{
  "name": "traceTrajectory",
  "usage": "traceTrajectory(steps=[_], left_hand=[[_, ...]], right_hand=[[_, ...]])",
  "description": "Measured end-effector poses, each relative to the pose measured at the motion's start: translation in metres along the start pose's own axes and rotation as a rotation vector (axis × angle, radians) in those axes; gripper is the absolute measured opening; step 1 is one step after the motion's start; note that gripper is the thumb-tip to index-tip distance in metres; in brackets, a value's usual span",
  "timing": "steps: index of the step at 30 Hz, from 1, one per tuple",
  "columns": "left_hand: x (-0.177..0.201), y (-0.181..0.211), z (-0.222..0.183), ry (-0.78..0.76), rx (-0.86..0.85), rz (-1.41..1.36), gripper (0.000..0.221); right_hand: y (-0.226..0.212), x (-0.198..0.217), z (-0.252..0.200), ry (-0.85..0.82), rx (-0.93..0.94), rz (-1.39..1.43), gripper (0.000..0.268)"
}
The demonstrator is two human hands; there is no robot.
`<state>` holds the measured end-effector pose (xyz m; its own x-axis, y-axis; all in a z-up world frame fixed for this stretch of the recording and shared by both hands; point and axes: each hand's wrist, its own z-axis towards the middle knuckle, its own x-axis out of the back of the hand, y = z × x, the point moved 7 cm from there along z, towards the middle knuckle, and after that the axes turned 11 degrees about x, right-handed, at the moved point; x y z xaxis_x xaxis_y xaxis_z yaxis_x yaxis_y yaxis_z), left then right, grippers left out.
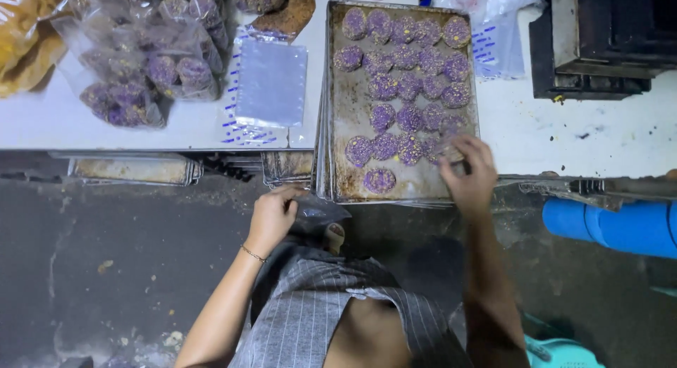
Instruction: Packing individual purple cookies from a metal tray into small plastic bags at a production table.
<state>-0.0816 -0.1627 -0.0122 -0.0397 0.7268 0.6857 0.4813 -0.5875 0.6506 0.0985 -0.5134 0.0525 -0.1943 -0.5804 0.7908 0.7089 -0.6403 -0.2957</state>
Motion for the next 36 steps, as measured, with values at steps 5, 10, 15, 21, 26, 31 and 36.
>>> traceTrajectory(steps=[5, 10, 15, 21, 26, 31, 36], left_hand=[[0.006, 0.025, -0.029, -0.011, -0.015, -0.013, 0.026], [-0.008, 0.019, -0.038, -0.012, 0.078, -0.055, 0.025], [-0.021, 0.008, -0.046, -0.020, 0.068, -0.067, 0.028], [-0.019, -0.009, -0.047, -0.035, 0.120, -0.044, 0.029], [-0.015, -0.001, -0.040, -0.060, 0.078, -0.062, 0.030], [-0.002, 0.021, -0.036, -0.111, 0.043, -0.066, 0.030], [0.029, 0.054, -0.040, -0.165, -0.037, -0.140, 0.033]], right_hand=[[0.003, -0.014, 0.001, -0.025, -0.100, 0.151, 0.048], [0.005, -0.026, -0.003, 0.010, -0.093, 0.125, 0.053], [0.000, -0.013, -0.001, 0.019, -0.123, 0.151, 0.045], [0.056, -0.018, -0.019, -0.005, -0.436, 0.527, 0.048], [0.058, -0.017, 0.004, 0.294, -0.315, 0.309, 0.054], [0.049, -0.017, 0.016, 0.182, -0.359, 0.105, 0.061], [-0.009, -0.005, 0.002, 0.112, -0.033, 0.074, 0.055]])
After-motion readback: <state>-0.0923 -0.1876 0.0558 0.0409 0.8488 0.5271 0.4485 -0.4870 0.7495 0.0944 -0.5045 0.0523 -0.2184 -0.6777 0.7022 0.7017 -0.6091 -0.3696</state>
